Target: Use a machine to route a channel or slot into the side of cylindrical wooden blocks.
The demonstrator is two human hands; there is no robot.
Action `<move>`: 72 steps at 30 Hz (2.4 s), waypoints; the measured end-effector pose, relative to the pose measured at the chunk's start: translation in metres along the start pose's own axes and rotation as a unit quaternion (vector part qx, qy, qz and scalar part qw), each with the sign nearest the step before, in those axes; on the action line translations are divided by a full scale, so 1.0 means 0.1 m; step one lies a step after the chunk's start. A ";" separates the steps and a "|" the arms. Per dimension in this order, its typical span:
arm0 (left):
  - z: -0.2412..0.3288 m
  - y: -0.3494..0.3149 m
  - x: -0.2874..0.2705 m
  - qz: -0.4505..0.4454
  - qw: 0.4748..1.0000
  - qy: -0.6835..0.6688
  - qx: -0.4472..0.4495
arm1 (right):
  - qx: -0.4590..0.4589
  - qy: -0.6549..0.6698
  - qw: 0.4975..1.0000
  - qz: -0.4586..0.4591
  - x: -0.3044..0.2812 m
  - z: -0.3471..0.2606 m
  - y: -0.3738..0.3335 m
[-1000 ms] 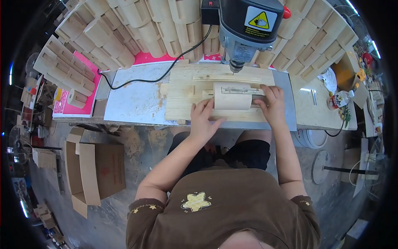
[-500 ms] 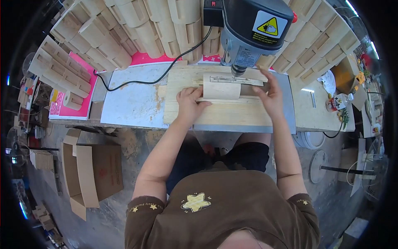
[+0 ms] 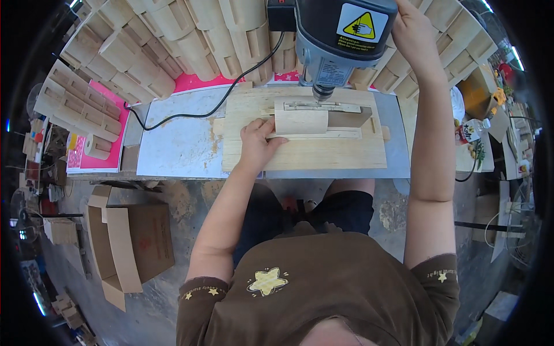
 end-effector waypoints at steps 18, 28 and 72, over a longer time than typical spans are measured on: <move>0.00 0.00 -0.02 -0.023 0.999 0.020 -0.022 | -0.043 0.012 0.996 0.074 0.23 0.20 -1.61; -0.02 -0.02 -0.02 -0.004 1.000 0.016 -0.015 | -0.174 -0.001 0.981 0.086 0.36 0.28 -1.66; 0.33 0.03 0.21 0.038 0.993 0.110 0.001 | -0.131 0.024 0.988 0.079 0.24 0.23 -1.60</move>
Point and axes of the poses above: each hand's wrist, its own y-axis towards the middle knuckle, its own x-axis out of the palm, z = x × y, the point moved 7 cm from there along y, towards the middle knuckle, and after that the axes turned 13 degrees about y, right-handed, at the moved point
